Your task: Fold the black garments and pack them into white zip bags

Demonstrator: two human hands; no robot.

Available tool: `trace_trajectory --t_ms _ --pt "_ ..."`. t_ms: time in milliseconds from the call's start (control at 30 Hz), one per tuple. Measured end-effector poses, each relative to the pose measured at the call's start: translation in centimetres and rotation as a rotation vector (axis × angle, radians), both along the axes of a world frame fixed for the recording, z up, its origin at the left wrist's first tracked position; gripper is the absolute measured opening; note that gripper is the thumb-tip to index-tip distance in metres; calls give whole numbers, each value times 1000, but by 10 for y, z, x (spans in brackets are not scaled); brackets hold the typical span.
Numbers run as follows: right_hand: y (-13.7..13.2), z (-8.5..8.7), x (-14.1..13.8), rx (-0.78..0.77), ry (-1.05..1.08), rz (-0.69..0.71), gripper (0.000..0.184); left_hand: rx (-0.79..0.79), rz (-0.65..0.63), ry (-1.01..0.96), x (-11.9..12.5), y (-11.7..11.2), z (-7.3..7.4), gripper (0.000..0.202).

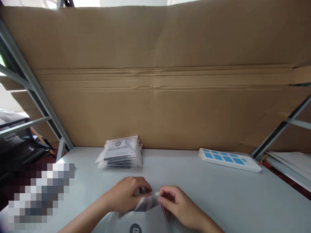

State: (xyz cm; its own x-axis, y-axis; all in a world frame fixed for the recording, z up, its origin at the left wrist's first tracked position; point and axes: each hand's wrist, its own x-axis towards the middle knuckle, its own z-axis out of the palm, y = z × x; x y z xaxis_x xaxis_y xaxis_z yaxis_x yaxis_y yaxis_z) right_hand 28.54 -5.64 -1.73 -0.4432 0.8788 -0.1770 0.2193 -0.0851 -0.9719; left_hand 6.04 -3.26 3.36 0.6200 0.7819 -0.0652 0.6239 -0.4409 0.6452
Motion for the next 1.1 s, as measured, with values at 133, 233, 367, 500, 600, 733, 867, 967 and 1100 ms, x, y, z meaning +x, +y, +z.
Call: trace_trajectory --t_ms 133,233,367,500,600,733,867,967,1100 --pt "1 -1 1 52 -2 -67 44 71 -47 82 -5 3 -2 29" --pt "5 1 4 81 -9 -138 44 26 -72 87 -16 16 -8 26" --pt "7 -1 4 97 -41 -169 43 -32 -91 82 -26 27 -7 23" --pt "1 -9 -1 115 -110 -138 38 -30 -46 -18 -20 20 2 35" --pt "-5 -14 -5 169 -184 -101 35 -41 -61 -68 -7 7 -3 30" --pt "-8 -13 -7 228 -220 -38 35 -107 -45 -103 7 -4 -22 18" --pt "-8 -10 -9 250 -195 -42 33 -236 -2 -240 10 -2 -33 15" --pt "-7 -6 -12 243 -173 -54 31 -314 -7 -284 7 4 -34 15" --pt "-2 -2 -12 243 -141 -83 31 -356 -12 -274 1 11 -34 18"
